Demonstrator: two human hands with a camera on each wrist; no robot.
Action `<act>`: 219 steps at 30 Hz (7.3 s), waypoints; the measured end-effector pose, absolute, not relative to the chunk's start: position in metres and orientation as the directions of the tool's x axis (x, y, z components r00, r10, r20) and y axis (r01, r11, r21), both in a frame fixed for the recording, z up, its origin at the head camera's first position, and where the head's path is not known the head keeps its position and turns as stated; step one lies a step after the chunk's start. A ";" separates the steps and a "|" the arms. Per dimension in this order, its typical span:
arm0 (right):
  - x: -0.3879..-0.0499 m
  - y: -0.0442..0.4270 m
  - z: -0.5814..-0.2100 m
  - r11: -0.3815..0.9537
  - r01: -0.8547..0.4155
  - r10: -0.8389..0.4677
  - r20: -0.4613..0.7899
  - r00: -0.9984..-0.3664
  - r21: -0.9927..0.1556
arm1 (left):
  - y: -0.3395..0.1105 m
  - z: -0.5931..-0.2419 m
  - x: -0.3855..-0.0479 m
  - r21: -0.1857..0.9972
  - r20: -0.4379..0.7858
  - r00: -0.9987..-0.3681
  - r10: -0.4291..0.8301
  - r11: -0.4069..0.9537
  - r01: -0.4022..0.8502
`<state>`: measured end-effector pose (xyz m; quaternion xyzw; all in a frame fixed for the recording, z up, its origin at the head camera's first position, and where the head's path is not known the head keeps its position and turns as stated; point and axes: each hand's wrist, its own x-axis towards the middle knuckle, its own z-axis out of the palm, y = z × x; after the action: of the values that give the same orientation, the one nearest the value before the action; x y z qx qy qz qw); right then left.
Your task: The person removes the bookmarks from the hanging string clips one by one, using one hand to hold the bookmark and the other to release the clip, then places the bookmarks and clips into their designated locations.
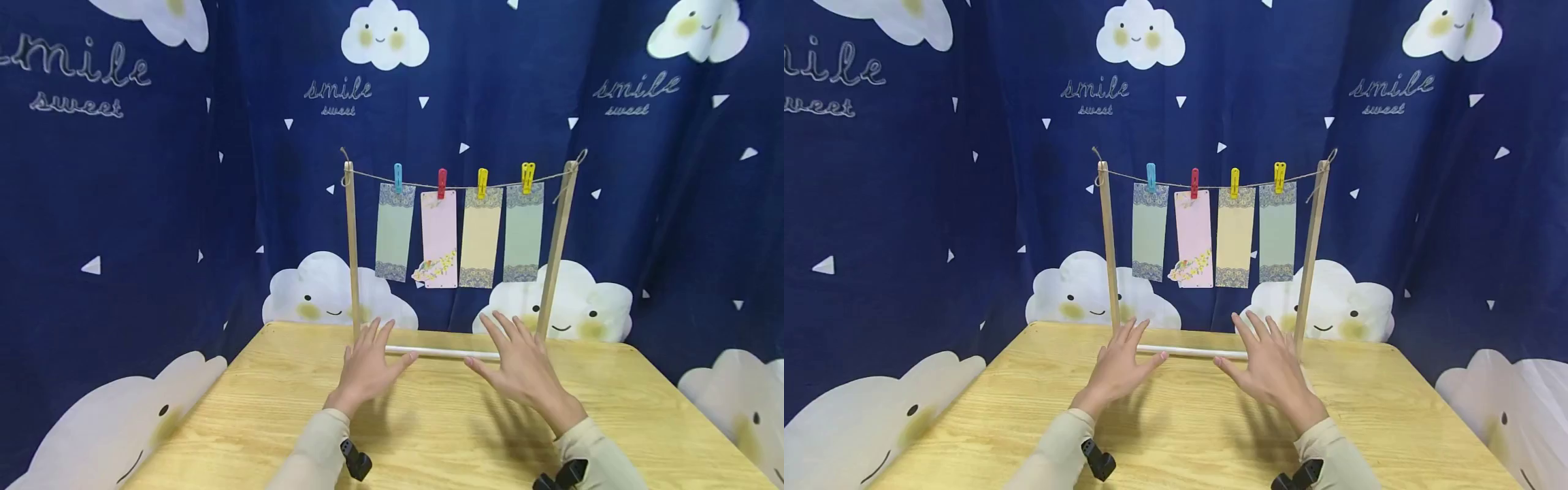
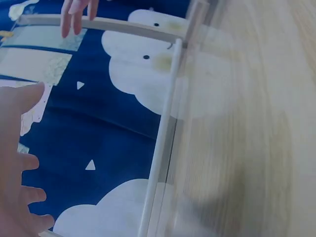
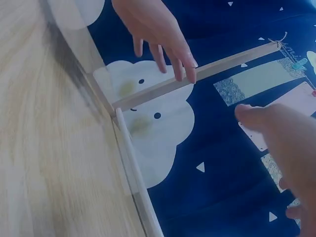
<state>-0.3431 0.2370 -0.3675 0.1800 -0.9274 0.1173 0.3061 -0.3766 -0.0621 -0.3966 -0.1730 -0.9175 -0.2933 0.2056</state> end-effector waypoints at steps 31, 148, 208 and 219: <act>-0.393 0.218 -0.265 0.228 -0.611 -0.303 0.541 -0.784 -0.758 | -0.053 -0.366 -0.449 0.936 0.321 -0.946 0.044 -0.168 0.310; -0.479 0.080 -0.114 0.066 -0.462 -0.100 0.455 -0.885 -0.884 | -0.055 -0.339 -0.473 0.766 0.316 -0.945 -0.088 -0.565 0.308; -0.461 0.107 -0.150 -0.267 -0.616 -0.061 0.651 -0.757 -0.741 | -0.074 -0.368 -0.445 0.760 0.345 -0.928 -0.143 -0.537 0.365; -0.451 0.118 -0.166 -0.235 -0.604 -0.093 0.637 -0.765 -0.761 | -0.071 -0.372 -0.433 0.780 0.367 -0.920 -0.137 -0.493 0.385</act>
<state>-0.4513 0.1180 -0.1661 0.2942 -0.5929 0.7288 0.1753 -0.4333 -0.0713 -0.3721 -0.1292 -0.4798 -0.8543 0.1526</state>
